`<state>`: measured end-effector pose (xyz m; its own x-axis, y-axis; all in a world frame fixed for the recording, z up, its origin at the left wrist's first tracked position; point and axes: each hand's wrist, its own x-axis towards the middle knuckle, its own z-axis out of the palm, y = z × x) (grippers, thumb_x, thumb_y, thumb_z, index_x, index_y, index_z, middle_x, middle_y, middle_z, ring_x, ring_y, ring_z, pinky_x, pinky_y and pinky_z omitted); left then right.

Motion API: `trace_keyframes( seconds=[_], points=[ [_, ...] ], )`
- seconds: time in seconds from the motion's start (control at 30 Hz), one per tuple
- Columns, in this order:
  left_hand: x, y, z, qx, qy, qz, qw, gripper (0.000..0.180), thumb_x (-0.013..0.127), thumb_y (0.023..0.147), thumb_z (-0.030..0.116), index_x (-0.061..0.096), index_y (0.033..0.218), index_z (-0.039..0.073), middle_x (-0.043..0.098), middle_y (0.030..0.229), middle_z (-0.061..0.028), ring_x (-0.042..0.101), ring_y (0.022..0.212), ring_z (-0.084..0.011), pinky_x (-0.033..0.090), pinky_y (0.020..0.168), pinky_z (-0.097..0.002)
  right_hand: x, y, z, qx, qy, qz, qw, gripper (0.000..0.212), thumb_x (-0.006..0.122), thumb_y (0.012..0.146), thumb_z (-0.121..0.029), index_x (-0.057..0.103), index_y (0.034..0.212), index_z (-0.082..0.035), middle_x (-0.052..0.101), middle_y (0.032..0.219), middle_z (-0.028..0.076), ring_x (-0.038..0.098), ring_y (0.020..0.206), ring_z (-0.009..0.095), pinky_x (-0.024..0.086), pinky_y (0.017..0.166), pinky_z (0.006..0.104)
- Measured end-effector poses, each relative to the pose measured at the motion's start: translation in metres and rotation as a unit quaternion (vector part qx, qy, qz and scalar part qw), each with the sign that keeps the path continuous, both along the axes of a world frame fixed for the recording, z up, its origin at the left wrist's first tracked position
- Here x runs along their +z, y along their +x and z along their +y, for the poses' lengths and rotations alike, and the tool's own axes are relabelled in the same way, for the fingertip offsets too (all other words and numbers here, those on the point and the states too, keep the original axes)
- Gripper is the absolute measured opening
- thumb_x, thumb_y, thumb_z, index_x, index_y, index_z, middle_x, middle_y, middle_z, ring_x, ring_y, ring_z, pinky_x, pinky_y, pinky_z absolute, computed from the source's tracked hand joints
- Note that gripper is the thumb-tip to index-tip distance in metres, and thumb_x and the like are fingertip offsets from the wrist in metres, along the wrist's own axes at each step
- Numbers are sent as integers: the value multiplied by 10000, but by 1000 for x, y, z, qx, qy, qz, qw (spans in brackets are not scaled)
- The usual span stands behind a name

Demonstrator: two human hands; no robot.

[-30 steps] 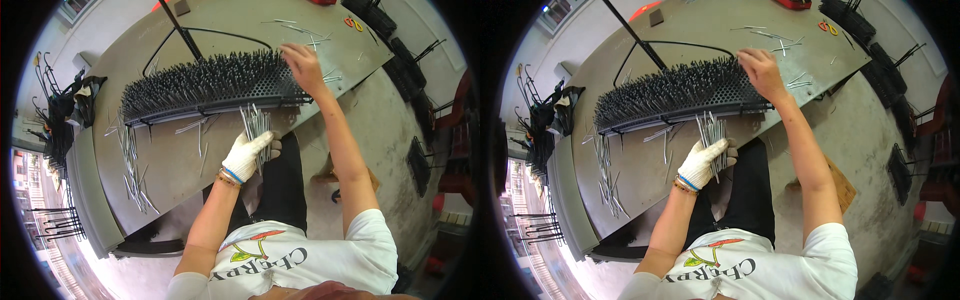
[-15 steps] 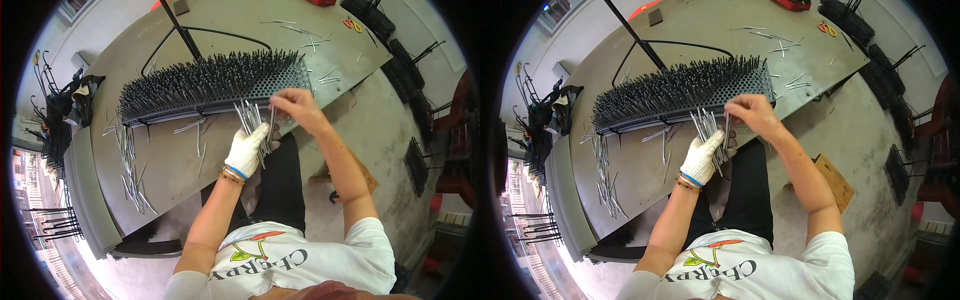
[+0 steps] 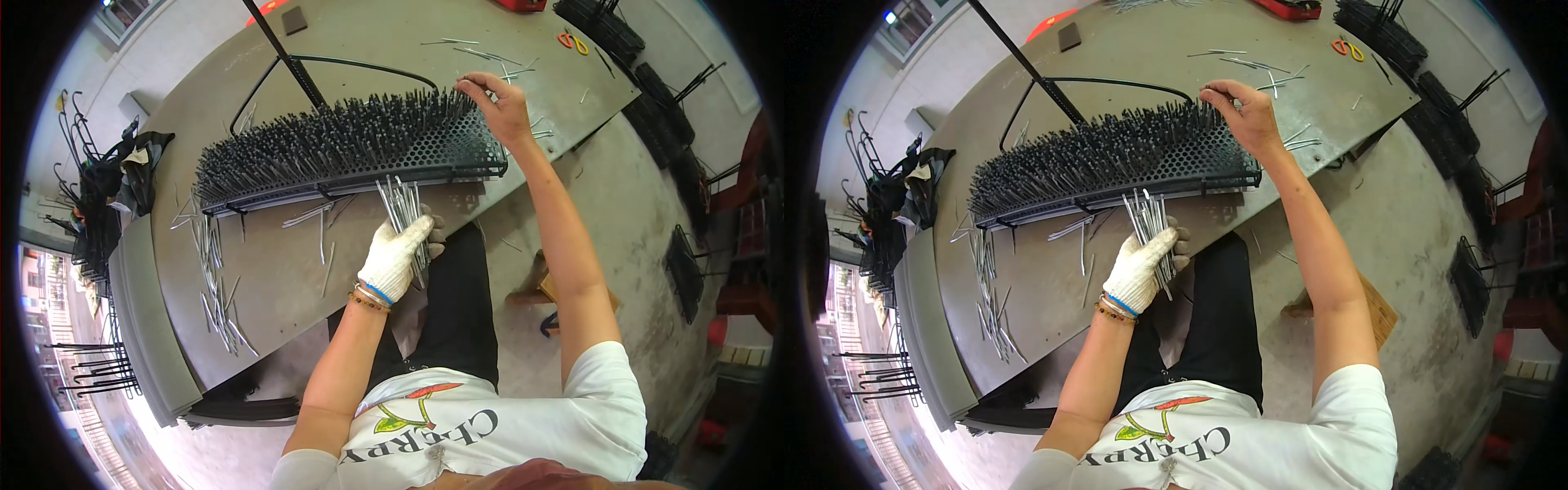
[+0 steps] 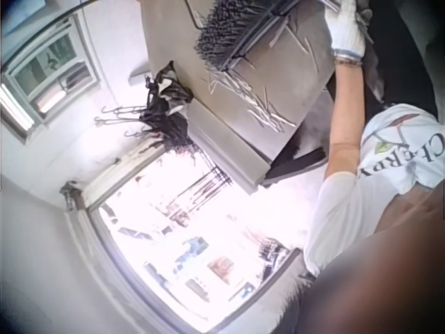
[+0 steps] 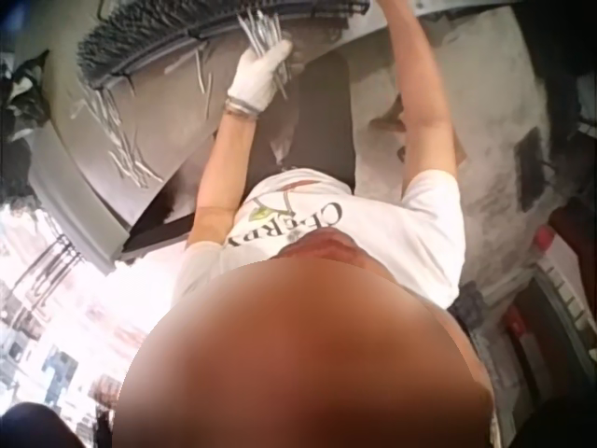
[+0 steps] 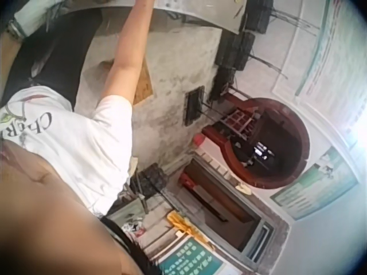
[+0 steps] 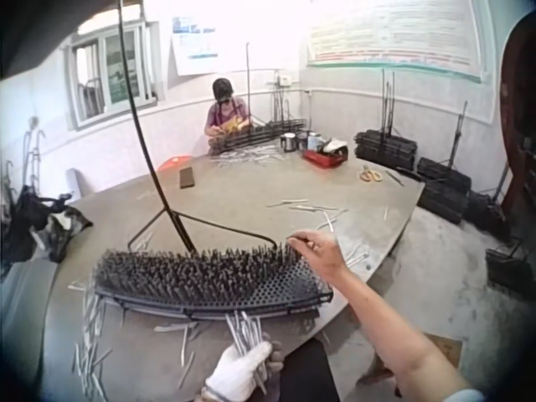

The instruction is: Assembling an industrial brush by manually inserting metal wire bundles into a base.

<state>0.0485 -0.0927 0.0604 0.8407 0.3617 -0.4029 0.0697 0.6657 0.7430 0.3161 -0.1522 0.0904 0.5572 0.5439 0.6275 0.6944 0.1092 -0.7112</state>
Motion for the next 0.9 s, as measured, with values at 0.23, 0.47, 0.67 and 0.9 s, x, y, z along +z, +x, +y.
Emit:
trace_keyframes(
  seconds=[0.23,0.47,0.67,0.9],
  points=[
    [-11,-4,6,-45,-116,-73,990,237,595,917,91,538,1137,22,632,1002,-129,632,798,-181,567,690,-297,-10,5,3,20,-19,-2,1000,148,653,887,-85,686,998,7,711,900,40,640,844,97,494,789,233],
    [2,-8,5,-69,-114,-60,989,227,587,922,86,534,1132,17,625,972,-120,623,778,-171,562,649,-304,-22,-1,2,8,-39,-14,999,167,679,860,-89,698,1017,-37,705,891,41,631,836,106,491,766,249],
    [-7,-7,7,-86,-113,-49,989,230,597,917,96,542,1127,19,628,974,-115,638,788,-174,572,664,-305,-14,-3,6,-39,-69,-252,964,201,695,818,-97,709,1018,-82,685,885,66,615,826,216,475,761,314],
    [0,-7,4,-82,-59,-37,994,290,659,884,155,523,1108,28,615,954,-91,619,795,-154,556,685,-308,-7,-6,14,-44,-78,-307,948,129,649,848,-100,695,962,-61,643,867,66,592,801,256,459,732,340]
  ],
)
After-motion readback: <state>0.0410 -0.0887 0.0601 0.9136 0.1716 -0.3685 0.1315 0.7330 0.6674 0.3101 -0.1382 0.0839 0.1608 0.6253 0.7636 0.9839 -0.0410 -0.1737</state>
